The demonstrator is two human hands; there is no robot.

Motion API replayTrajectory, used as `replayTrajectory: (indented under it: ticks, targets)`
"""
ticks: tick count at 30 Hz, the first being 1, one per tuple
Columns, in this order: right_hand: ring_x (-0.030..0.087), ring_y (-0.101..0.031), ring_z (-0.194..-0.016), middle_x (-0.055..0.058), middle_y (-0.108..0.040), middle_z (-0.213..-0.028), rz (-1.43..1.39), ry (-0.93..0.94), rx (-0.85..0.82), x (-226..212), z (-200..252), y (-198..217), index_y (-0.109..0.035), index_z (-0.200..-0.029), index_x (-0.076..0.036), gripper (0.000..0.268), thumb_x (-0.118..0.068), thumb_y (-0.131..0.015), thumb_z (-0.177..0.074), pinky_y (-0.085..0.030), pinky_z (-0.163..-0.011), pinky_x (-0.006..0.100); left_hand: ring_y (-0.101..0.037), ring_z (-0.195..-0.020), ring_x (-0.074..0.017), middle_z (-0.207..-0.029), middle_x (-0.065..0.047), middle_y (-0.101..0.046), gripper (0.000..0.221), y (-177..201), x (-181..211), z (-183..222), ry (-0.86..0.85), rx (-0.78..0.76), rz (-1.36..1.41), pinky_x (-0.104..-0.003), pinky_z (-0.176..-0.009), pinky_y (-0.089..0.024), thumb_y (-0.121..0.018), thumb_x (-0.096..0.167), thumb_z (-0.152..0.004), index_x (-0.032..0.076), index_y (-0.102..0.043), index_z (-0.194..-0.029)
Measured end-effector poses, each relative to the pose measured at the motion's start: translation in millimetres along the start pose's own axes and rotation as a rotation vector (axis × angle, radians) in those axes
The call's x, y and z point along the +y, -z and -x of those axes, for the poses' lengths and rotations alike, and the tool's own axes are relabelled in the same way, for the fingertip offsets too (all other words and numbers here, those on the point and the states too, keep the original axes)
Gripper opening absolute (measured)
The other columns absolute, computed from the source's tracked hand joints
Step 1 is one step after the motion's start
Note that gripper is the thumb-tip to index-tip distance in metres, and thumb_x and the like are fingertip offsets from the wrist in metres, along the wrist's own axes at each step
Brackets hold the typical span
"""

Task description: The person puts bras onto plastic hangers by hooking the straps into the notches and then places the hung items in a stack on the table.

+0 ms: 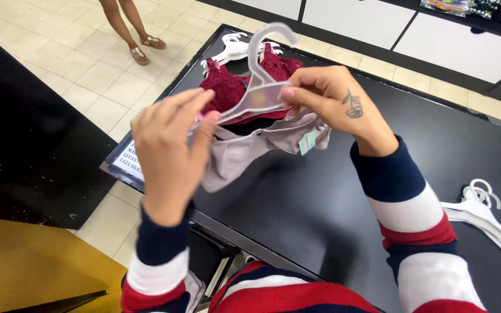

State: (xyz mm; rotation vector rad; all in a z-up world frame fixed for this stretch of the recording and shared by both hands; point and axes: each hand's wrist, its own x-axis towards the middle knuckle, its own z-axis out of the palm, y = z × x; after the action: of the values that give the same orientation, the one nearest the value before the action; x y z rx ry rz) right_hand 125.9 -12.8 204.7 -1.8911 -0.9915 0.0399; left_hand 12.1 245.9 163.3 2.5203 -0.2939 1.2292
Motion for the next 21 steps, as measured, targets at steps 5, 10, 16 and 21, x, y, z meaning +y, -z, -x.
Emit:
replayTrajectory:
  ticks: [5, 10, 16, 21]
  targets:
    - [0.013, -0.07, -0.073, 0.008, -0.072, -0.078, 0.029, 0.026, 0.089, 1, -7, 6, -0.077, -0.1, -0.003, 0.018, -0.014, -0.065, -0.109, -0.058, -0.078, 0.029, -0.073, -0.113, -0.0293, -0.109, 0.0, -0.08, 0.021, -2, -26, -2, 0.141, -0.169, 0.366, -0.041, -0.11, -0.04, -0.065, 0.029, -0.108, 0.024, -0.08, -0.122]
    - [0.015, -0.072, -0.073, 0.011, -0.073, -0.081, 0.023, 0.048, 0.164, 13, -7, 2, -0.078, -0.1, -0.002, 0.015, -0.012, -0.069, -0.107, -0.058, -0.075, 0.027, -0.074, -0.116, -0.0274, -0.102, -0.003, -0.081, 0.017, -7, -31, 3, 0.163, -0.129, 0.392, -0.041, -0.12, -0.033, -0.078, 0.026, -0.1, 0.024, -0.082, -0.116]
    - [0.015, -0.071, -0.072, 0.01, -0.072, -0.076, 0.036, 0.047, 0.143, -2, -12, 8, -0.078, -0.096, -0.002, 0.014, -0.012, -0.071, -0.103, -0.059, -0.076, 0.03, -0.069, -0.125, -0.0251, -0.109, 0.001, -0.082, 0.031, -8, -47, 0, 0.123, -0.156, 0.465, -0.041, -0.121, -0.036, -0.084, 0.031, -0.09, 0.027, -0.079, -0.121]
    - [0.012, -0.067, -0.076, 0.008, -0.075, -0.075, 0.044, -0.017, 0.177, -1, -36, 31, -0.079, -0.092, -0.007, 0.018, -0.018, -0.069, -0.102, -0.058, -0.08, 0.03, -0.062, -0.131, -0.0384, -0.142, -0.015, -0.068, 0.101, -26, -83, 4, 0.272, -0.299, 0.612, -0.055, -0.115, -0.043, -0.087, 0.061, -0.064, 0.011, -0.06, -0.147]
